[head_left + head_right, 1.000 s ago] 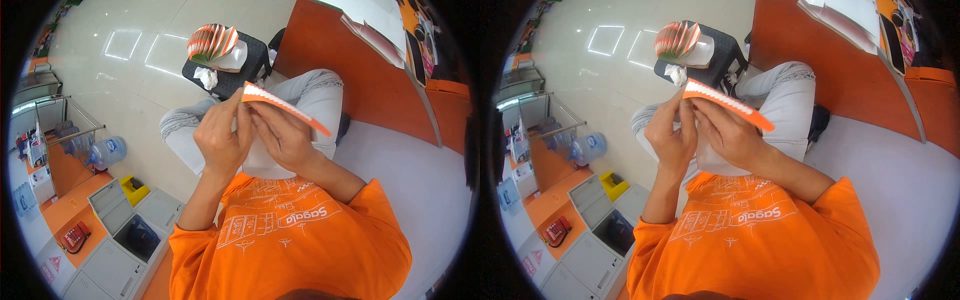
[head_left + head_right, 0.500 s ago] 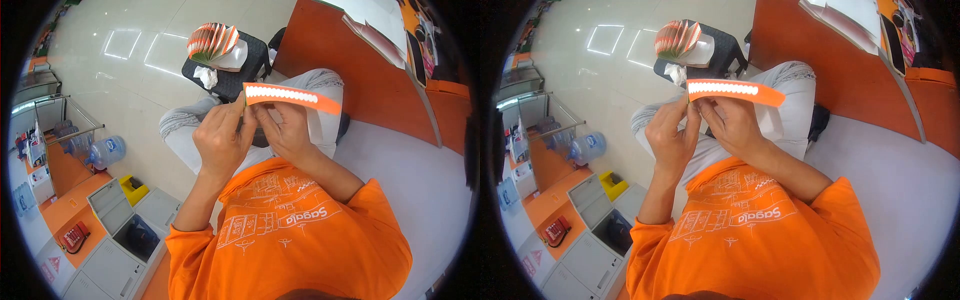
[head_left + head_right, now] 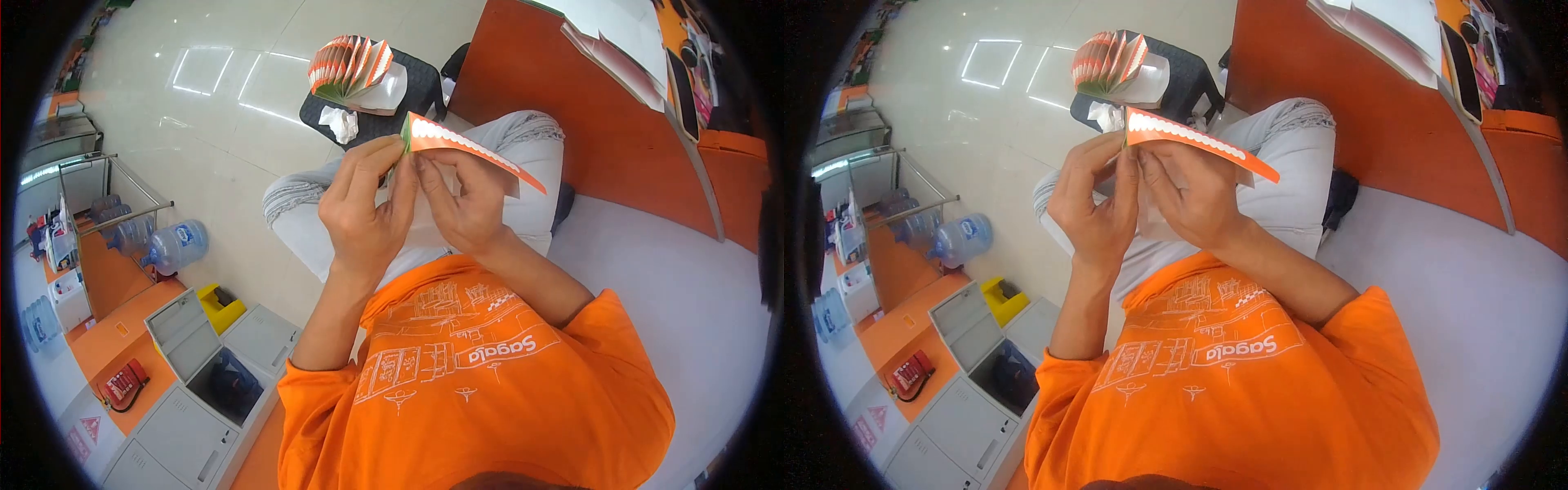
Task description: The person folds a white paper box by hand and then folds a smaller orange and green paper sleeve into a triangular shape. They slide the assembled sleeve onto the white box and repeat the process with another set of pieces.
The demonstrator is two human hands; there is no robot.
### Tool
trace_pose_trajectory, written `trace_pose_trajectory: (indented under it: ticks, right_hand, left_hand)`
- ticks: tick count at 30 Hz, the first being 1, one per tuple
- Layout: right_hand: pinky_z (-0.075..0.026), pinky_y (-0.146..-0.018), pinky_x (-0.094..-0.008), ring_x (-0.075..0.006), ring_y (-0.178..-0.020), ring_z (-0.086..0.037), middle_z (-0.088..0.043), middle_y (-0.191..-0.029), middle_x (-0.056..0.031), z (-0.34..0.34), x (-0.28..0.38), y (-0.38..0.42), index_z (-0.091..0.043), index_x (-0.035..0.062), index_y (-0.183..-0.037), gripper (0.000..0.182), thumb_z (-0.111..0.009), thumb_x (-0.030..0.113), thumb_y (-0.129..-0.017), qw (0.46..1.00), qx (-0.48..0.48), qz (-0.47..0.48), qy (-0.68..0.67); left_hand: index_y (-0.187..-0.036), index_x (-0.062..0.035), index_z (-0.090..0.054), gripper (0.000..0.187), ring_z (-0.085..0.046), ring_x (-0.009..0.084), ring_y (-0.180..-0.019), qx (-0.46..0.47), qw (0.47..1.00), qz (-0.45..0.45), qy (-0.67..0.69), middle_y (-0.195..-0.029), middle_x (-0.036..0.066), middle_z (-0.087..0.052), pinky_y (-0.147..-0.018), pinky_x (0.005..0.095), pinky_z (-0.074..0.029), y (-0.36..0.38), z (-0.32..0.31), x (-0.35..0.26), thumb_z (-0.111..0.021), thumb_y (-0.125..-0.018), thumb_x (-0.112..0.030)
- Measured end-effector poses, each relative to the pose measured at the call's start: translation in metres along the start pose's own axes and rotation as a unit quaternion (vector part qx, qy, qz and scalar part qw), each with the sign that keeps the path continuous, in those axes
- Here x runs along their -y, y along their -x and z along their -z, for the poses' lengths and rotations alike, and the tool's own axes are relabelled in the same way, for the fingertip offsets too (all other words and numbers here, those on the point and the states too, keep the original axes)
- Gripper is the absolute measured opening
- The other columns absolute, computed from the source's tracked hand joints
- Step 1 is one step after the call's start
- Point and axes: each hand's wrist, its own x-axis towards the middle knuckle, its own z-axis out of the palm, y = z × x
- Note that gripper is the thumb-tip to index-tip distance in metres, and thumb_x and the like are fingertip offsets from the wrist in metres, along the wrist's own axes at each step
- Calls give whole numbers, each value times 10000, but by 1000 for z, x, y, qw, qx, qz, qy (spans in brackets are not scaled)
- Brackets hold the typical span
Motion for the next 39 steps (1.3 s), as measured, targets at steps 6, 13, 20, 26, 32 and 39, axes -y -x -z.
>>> trace_pose_trajectory:
  ticks: [6, 13, 20, 26, 32, 39]
  right_hand:
    - [-568, -788, -282, -147, -915, -724, -754, -1023, -101, 2, 2, -4, -709, -47, -1158, 183, -672, 64, -1018, 970, 12, -166, -178]
    - [-567, -877, -274, -127, -997, -697, -720, -1086, -82, 25, -2, -9, -670, -41, -1213, 216, -665, 77, -1032, 929, 65, -233, -279]
    - [-568, -956, -314, -153, -1084, -683, -690, -1164, -94, 37, 11, -12, -633, -49, -1255, 268, -689, 30, -1005, 918, 100, -175, -343]
    - [-543, -920, -273, -112, -1064, -661, -685, -1163, -89, 36, 11, -8, -600, -32, -1243, 222, -627, 62, -1043, 933, 60, -165, -313]
    - [-541, -846, -242, -71, -976, -655, -693, -1118, -89, 29, 11, -1, -543, -28, -1227, 184, -559, 64, -1068, 904, 15, -160, -396]
    - [-546, -731, -206, -75, -839, -689, -721, -1032, -72, 30, 34, -10, -622, -45, -1165, 163, -603, 74, -1054, 905, 0, -209, -372]
  left_hand:
    - [-1028, 15, -661, 249, -713, 272, -777, 81, 996, 28, -14, -990, 153, -730, -657, 324, -585, -3, 10, 1, -790, -819, 58]
    - [-1148, 28, -696, 363, -739, 323, -916, 61, 991, 45, 114, -1109, 182, -731, -782, 355, -621, -9, 15, -5, -828, -810, 13]
    - [-1349, 11, -672, 622, -754, 298, -1086, 179, 982, 8, 50, -1258, 233, -722, -883, 355, -616, -5, 36, -26, -898, -771, -31]
    - [-1319, 6, -679, 613, -763, 328, -1045, 171, 985, 3, 13, -1219, 223, -737, -861, 364, -615, -8, 33, -37, -915, -759, -77]
    - [-1281, 0, -681, 599, -767, 335, -973, 137, 990, -29, -21, -1160, 218, -747, -818, 350, -609, -9, 29, -47, -921, -743, -105]
    - [-1238, -3, -707, 468, -739, 282, -844, 124, 990, -38, -51, -1112, 151, -746, -712, 339, -593, -11, 35, -48, -773, -775, -14]
